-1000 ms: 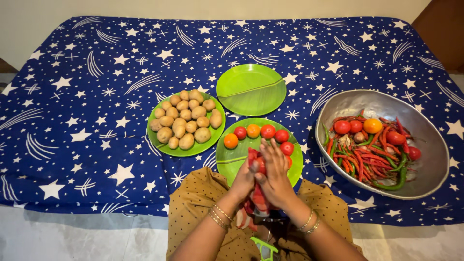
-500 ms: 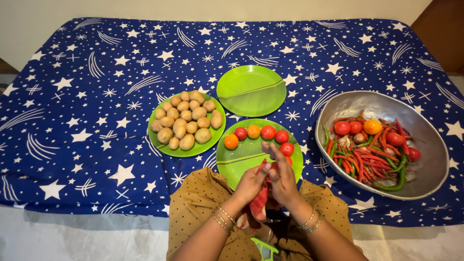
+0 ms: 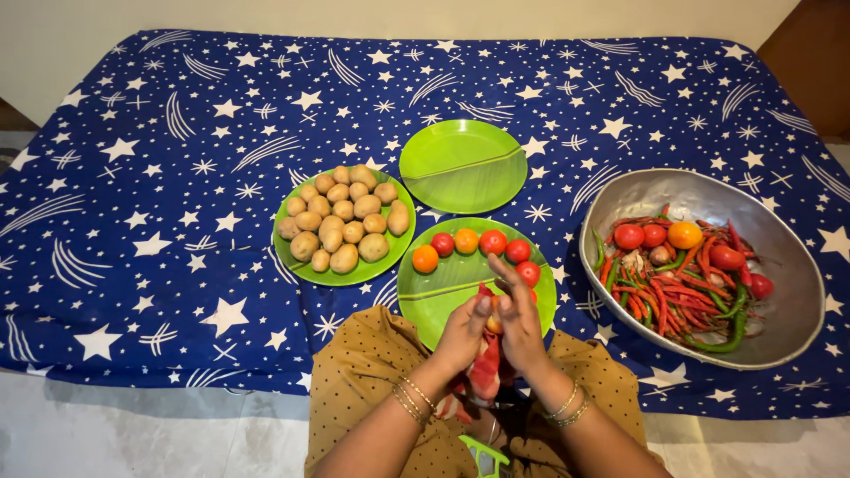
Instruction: The person wipes tomatoes with a red cloth and places them on a green plate. The person also wipes an orange and places it on the same plate. The person sits on the floor with a bowl of mixed vegetables and a plate of potatoes nearby.
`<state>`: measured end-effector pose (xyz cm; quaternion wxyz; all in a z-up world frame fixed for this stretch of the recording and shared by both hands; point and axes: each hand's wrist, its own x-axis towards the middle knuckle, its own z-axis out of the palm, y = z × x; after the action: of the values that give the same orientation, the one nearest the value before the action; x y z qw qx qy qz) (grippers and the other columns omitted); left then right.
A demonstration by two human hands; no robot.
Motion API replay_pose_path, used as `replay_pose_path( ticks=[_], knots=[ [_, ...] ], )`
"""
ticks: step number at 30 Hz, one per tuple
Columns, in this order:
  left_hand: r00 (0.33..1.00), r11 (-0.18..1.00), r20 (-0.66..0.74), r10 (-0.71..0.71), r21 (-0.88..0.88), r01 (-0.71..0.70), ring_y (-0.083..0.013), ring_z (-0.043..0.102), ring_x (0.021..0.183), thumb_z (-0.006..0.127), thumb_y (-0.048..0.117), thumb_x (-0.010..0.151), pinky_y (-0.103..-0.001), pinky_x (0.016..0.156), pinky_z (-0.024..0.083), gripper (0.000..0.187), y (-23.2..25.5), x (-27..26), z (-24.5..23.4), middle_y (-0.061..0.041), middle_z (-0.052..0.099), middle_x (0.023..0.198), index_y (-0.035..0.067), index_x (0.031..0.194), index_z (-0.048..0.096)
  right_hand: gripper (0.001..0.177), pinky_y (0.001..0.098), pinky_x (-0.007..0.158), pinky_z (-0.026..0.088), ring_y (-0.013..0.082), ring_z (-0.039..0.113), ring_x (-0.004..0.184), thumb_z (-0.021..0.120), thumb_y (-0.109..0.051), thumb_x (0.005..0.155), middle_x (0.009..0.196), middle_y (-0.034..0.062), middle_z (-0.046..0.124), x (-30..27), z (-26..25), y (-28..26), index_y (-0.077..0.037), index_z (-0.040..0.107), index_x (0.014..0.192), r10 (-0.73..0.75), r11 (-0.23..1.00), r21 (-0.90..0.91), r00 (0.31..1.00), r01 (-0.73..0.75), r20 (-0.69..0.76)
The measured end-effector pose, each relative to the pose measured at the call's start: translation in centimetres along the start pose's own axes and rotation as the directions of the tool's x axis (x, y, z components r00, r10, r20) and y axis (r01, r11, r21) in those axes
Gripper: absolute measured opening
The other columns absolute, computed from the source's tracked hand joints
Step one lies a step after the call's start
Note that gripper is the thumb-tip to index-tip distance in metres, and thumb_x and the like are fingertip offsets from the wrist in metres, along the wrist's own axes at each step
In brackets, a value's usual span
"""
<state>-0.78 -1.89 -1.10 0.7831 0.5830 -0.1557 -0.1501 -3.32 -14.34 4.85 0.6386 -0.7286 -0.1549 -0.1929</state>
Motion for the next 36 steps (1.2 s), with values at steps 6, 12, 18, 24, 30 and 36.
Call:
replay_pose_path(
  ticks=[6, 12, 18, 24, 30, 36],
  knots=[
    [0.998, 1.0, -0.065, -0.008, 0.013, 0.009, -0.007, 0.051, 0.071, 0.055, 0.049, 0.106, -0.024, 0.065, 0.045, 0.05, -0.1, 0.3, -0.3, -0.001, 0.06, 0.082, 0.0, 0.097, 0.063, 0.061, 0.0435, 0.123, 0.033, 0.0308, 0.047, 0.147, 0.042, -0.047, 0.109, 0.156, 0.0163, 0.051, -0.2, 0.1, -0.7, 0.0, 0.048, 0.148, -0.13, 0.972, -0.188, 0.99, 0.137, 0.047],
    [0.962, 0.952, -0.047, -0.27, 0.135, 0.274, -0.0109, 0.052, 0.054, 0.035, 0.067, 0.093, -0.026, 0.047, 0.042, 0.066, 3.4, -1.1, 0.2, -0.001, 0.062, 0.077, 0.009, 0.113, 0.06, 0.057, 0.0451, 0.124, 0.032, 0.0356, 0.046, 0.148, 0.043, -0.044, 0.11, 0.155, 0.0184, 0.052, 0.0, 0.0, -0.9, 0.0, 0.05, 0.144, -0.198, 0.915, -0.344, 0.978, 0.21, 0.07],
    [0.979, 0.987, 0.2, 0.026, 0.152, -0.058, -0.0078, 0.061, 0.091, 0.041, 0.068, 0.104, -0.025, 0.084, 0.053, 0.073, 1.5, -0.6, -0.2, -0.003, 0.067, 0.102, 0.0, 0.121, 0.06, 0.066, 0.0444, 0.124, 0.031, 0.033, 0.046, 0.148, 0.042, -0.053, 0.109, 0.155, 0.0186, 0.052, -0.1, -0.2, -0.9, 0.001, 0.049, 0.147, -0.162, 0.972, -0.163, 0.985, 0.169, 0.051],
    [0.943, 0.987, 0.29, -0.163, 0.037, 0.159, -0.0094, 0.061, 0.083, 0.048, 0.055, 0.107, -0.026, 0.078, 0.053, 0.06, 0.9, -0.8, -0.1, -0.003, 0.066, 0.096, -0.002, 0.117, 0.063, 0.075, 0.0449, 0.123, 0.033, 0.0304, 0.047, 0.146, 0.04, -0.064, 0.106, 0.152, 0.017, 0.055, 0.5, -1.7, -0.8, -0.002, 0.049, 0.147, -0.042, 0.994, 0.096, 0.999, 0.044, -0.022],
    [0.97, 0.991, 0.229, -0.085, 0.117, 0.059, -0.0077, 0.063, 0.081, 0.052, 0.042, 0.105, -0.024, 0.073, 0.053, 0.045, 3.2, -1.2, 1.1, -0.001, 0.069, 0.098, 0.003, 0.126, 0.059, 0.07, 0.0431, 0.119, 0.034, 0.0267, 0.051, 0.14, 0.038, -0.061, 0.106, 0.147, 0.0155, 0.057, 1.0, -2.4, 0.5, -0.003, 0.051, 0.143, 0.094, 0.971, 0.229, 0.989, -0.066, -0.111],
    [0.998, 0.998, 0.004, 0.059, 0.034, -0.059, -0.0088, 0.063, 0.088, 0.053, 0.033, 0.109, -0.024, 0.079, 0.053, 0.036, 2.0, -0.4, 1.0, -0.004, 0.07, 0.104, 0.001, 0.122, 0.061, 0.069, 0.0409, 0.114, 0.037, 0.0267, 0.052, 0.137, 0.035, -0.058, 0.107, 0.149, 0.014, 0.057, 0.3, -0.8, 0.4, -0.002, 0.051, 0.144, 0.004, 0.996, -0.087, 0.993, -0.014, -0.118]
  ],
)
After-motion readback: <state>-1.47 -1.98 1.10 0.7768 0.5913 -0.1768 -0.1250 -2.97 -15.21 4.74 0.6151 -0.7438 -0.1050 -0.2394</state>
